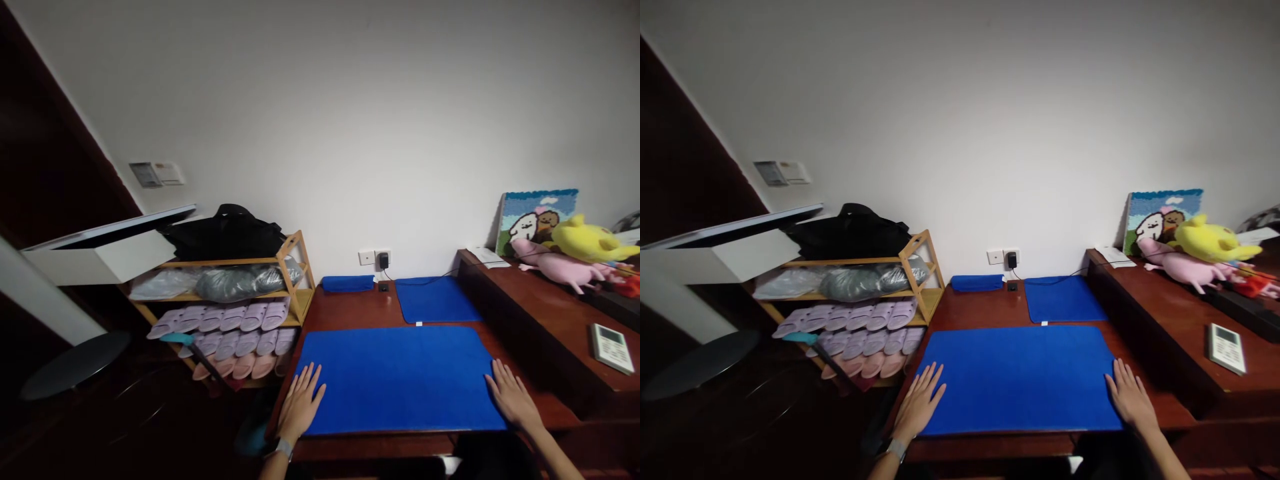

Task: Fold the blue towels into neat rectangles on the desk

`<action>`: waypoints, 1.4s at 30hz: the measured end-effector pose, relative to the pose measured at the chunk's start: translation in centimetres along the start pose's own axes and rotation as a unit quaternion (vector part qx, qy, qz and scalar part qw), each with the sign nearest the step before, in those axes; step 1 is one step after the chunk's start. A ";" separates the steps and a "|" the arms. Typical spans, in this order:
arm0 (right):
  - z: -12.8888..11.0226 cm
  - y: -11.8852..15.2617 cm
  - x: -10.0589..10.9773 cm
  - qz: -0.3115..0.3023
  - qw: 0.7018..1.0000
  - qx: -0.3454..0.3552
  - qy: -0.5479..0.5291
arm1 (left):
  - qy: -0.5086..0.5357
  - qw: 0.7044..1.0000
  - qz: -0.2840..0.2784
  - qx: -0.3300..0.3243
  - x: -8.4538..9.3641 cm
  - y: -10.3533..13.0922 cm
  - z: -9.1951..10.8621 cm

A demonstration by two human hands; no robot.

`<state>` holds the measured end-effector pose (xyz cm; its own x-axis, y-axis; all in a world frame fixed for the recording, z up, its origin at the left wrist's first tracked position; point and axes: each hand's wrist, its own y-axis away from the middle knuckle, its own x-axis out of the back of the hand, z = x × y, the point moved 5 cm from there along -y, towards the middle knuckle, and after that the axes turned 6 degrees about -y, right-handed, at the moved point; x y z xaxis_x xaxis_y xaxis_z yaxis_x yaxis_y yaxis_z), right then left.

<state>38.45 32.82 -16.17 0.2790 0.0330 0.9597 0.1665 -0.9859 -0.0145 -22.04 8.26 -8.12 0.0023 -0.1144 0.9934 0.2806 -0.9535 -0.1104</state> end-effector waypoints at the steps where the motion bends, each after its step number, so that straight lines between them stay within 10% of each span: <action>1: -0.1 0.1 0.0 0.005 1.000 -0.004 -0.001 | 0.002 1.000 0.001 0.000 0.0 0.0 0.0; 12: -3.7 -0.1 0.8 0.082 0.996 0.034 0.002 | 0.095 0.990 0.099 0.041 -0.7 -0.5 -2.5; 22: -30.6 -2.3 1.2 -0.066 0.967 0.220 -0.111 | -0.009 0.997 0.071 0.025 0.0 -11.4 -2.8; 27: -36.5 -3.6 -0.9 -0.108 0.955 0.247 -0.127 | -0.031 0.998 0.023 0.051 -2.2 -12.8 -3.6; 31: -32.1 -5.1 -1.5 -0.094 0.965 0.219 -0.114 | -0.030 0.998 0.032 0.047 -3.0 -12.6 -4.0; 38: -11.1 -10.0 -0.1 -0.047 0.996 0.068 -0.026 | -0.022 0.997 0.055 0.045 -3.2 -12.7 -4.0; 42: -4.8 -11.6 0.6 -0.033 0.999 0.006 0.000 | -0.022 0.997 0.051 0.044 -3.2 -12.7 -3.9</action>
<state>32.13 43.50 -14.04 0.2672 0.0979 0.9587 0.1952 -0.9797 0.0457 -29.34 19.65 -9.99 0.0768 -0.1950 0.9778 0.3607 -0.9088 -0.2096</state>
